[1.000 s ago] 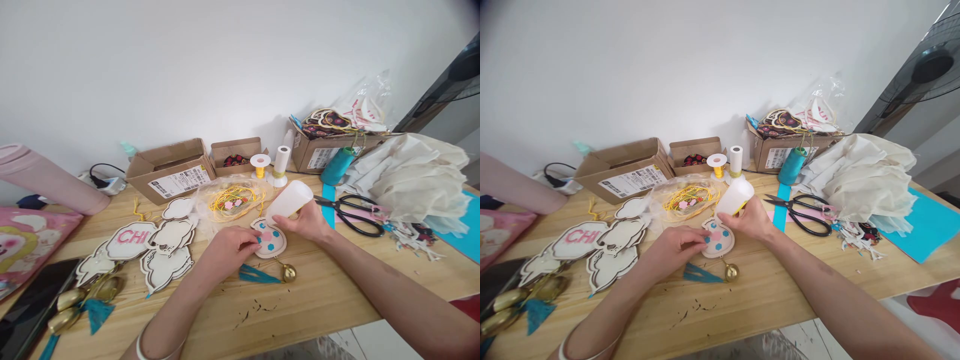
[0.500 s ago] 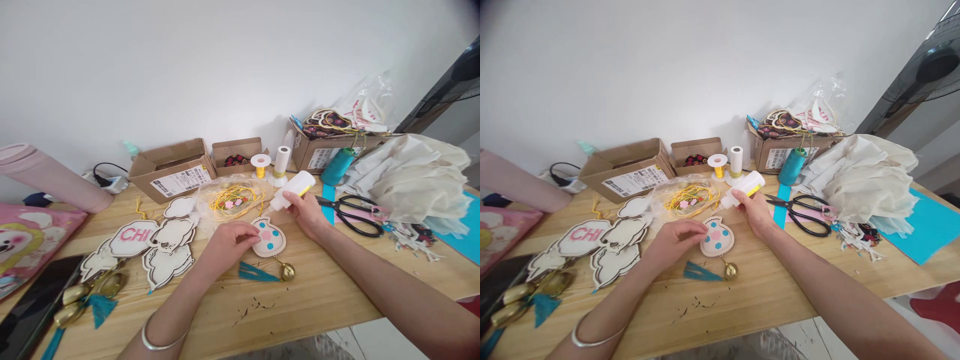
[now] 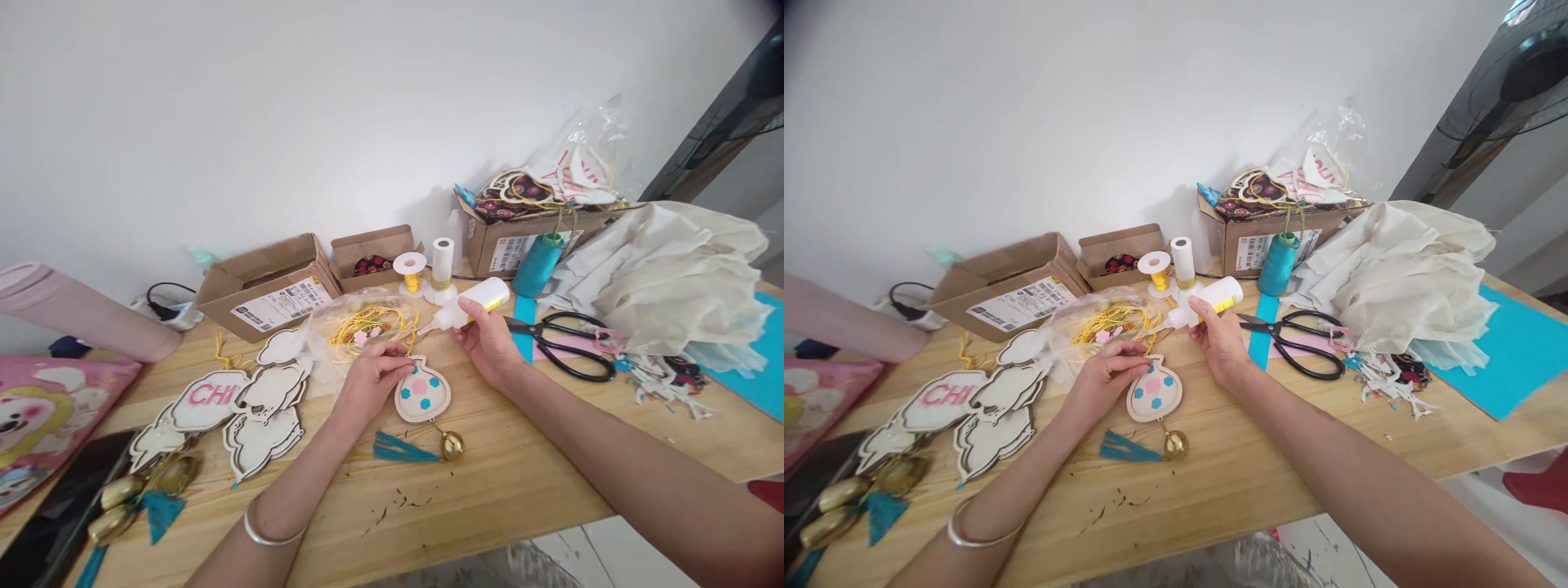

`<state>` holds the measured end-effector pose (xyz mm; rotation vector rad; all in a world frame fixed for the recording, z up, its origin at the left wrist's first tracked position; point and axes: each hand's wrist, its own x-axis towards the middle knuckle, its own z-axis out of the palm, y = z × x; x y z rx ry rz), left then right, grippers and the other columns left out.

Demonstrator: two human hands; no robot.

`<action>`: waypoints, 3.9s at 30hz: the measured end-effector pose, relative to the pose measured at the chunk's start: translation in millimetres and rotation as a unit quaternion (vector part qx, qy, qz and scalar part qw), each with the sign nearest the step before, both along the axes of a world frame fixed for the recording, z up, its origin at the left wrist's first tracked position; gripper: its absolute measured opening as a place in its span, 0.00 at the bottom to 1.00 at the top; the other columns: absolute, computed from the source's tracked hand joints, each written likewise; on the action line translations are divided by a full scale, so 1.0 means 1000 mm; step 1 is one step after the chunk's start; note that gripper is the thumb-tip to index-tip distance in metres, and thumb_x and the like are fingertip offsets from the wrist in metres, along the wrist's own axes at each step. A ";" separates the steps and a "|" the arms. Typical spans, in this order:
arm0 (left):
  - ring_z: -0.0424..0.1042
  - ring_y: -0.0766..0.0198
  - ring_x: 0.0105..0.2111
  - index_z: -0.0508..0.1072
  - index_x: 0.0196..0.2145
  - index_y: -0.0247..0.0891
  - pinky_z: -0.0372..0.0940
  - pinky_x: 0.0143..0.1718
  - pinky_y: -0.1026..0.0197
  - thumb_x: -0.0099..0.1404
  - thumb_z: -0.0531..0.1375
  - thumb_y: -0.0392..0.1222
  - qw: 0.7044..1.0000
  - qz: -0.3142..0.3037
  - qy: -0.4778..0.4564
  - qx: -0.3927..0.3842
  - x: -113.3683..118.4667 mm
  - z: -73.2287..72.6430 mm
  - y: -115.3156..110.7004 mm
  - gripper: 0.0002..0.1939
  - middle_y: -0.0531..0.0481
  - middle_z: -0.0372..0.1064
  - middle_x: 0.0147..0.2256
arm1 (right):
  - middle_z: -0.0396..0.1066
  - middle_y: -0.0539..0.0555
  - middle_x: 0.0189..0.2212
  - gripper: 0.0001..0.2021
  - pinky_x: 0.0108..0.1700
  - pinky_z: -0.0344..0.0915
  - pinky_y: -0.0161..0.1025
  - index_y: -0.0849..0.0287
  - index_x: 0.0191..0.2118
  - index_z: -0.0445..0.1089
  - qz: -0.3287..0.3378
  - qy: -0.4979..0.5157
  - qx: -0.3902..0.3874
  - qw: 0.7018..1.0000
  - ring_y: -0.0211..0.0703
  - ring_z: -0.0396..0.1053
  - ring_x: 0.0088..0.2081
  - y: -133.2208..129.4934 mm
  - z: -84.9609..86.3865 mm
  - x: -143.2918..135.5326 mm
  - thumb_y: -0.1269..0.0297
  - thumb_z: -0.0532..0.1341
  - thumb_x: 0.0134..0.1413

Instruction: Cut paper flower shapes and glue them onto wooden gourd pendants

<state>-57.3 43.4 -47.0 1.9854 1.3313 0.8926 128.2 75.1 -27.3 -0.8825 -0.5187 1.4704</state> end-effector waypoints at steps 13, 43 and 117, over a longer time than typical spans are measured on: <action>0.68 0.58 0.43 0.78 0.37 0.44 0.63 0.47 0.52 0.62 0.56 0.40 0.999 -0.029 0.036 0.001 -0.001 0.003 0.001 0.10 0.47 0.70 0.41 | 0.68 0.46 0.23 0.15 0.19 0.56 0.28 0.60 0.30 0.65 -0.002 0.001 -0.001 1.000 0.29 0.59 0.20 0.002 -0.002 0.001 0.61 0.68 0.35; 0.64 0.57 0.49 0.72 0.47 0.44 0.62 0.50 0.49 0.64 0.55 0.40 0.989 -0.106 0.101 0.027 -0.015 0.002 -0.005 0.14 0.44 0.64 0.48 | 0.68 0.46 0.23 0.13 0.19 0.56 0.28 0.60 0.30 0.68 -0.002 0.016 0.007 1.000 0.29 0.59 0.20 0.002 -0.003 0.003 0.62 0.68 0.36; 0.68 0.61 0.41 0.75 0.43 0.42 0.67 0.42 0.57 0.64 0.55 0.40 0.978 -0.100 0.122 0.138 -0.013 0.005 -0.011 0.12 0.46 0.66 0.40 | 0.66 0.46 0.20 0.14 0.18 0.55 0.28 0.60 0.28 0.66 0.007 0.023 -0.013 1.000 0.29 0.57 0.19 0.002 -0.001 0.006 0.60 0.68 0.36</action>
